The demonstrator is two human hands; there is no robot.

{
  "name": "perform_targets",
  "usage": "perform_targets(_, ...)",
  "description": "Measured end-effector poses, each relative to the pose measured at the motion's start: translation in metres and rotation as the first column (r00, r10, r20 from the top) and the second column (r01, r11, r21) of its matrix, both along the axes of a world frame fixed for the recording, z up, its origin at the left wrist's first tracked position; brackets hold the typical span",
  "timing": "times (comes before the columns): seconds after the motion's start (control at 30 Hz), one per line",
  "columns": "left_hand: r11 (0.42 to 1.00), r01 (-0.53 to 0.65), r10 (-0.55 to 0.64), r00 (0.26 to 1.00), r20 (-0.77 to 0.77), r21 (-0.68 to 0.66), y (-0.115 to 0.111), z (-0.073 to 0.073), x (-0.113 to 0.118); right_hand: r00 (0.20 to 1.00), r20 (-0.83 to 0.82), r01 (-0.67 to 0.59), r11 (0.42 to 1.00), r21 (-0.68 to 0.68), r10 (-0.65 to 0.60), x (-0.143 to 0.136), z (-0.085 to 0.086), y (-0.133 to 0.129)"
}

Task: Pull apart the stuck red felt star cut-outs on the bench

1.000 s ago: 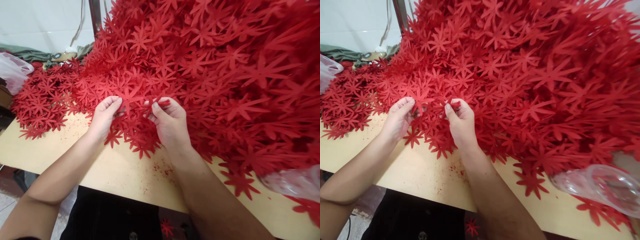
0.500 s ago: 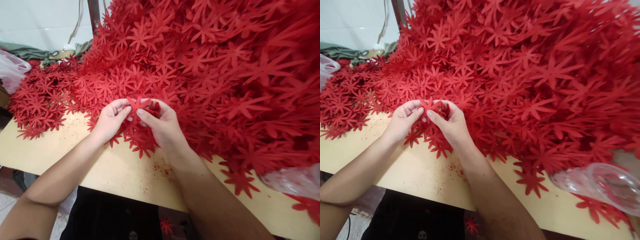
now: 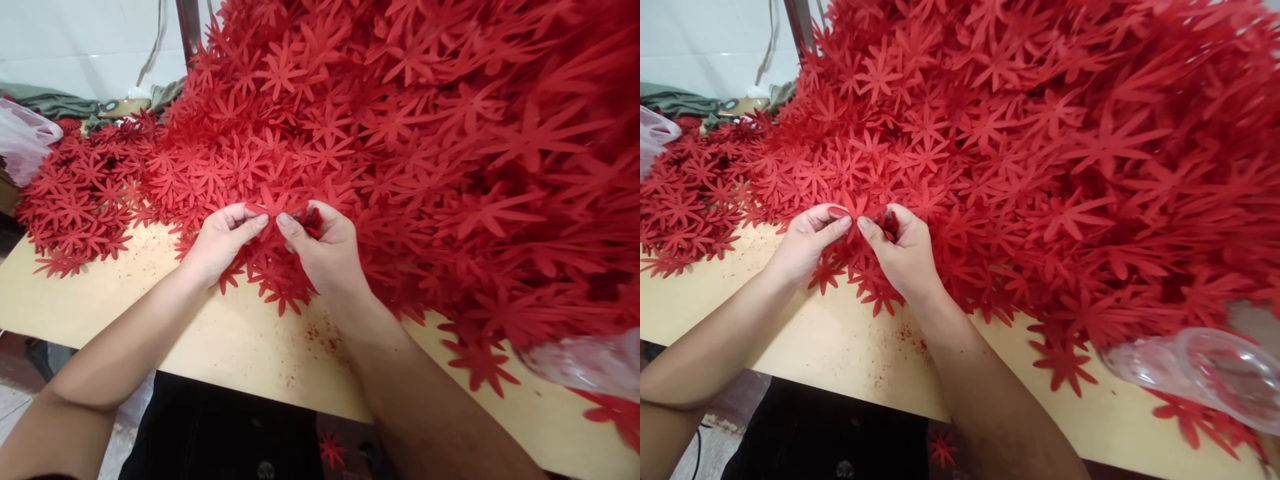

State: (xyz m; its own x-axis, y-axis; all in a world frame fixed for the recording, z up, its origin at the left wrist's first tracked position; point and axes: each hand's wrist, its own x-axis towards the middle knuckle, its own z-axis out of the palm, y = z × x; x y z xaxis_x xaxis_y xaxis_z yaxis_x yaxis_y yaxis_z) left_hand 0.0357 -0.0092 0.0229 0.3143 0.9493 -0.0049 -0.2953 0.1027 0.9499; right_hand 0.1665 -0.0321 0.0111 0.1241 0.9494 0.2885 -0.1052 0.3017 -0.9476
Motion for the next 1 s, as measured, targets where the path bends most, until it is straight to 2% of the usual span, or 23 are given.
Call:
perform_targets(0.13,0.992,-0.070,0.080,0.992,-0.096,0.109,-0.001,0.002,0.001,0.999,0.043,0.009,1.000,0.001,-0.009,0.000,0.002,-0.001)
perform_targets(0.33,0.992,-0.075,0.094,0.978,-0.185,0.106,0.000,0.002,-0.002,0.999,-0.027,0.023,0.998,-0.058,-0.024,0.000,0.000,0.000)
perform_targets(0.43,0.992,-0.045,0.070,0.975,-0.211,0.122,0.001,0.001,-0.003,0.998,-0.058,-0.021,0.997,-0.079,0.017,0.001,-0.001,0.002)
perform_targets(0.63,0.994,-0.046,0.066,0.975,-0.213,0.099,0.001,0.003,-0.002,0.994,-0.096,-0.057,0.997,-0.060,0.051,0.003,-0.003,0.005)
perform_targets(0.83,0.999,0.029,-0.026,0.993,-0.113,0.029,-0.002,0.002,-0.001,0.984,-0.154,-0.106,0.992,-0.069,0.094,0.001,-0.006,0.006)
perform_targets(0.9,0.999,0.048,-0.048,0.995,-0.089,-0.004,-0.002,0.000,-0.001,0.983,-0.168,-0.087,0.993,-0.074,0.073,-0.001,-0.007,0.007)
perform_targets(1.0,0.998,0.063,-0.064,0.995,-0.077,-0.023,-0.002,-0.003,0.000,0.984,-0.173,0.013,0.996,-0.093,-0.029,0.000,-0.009,0.008)
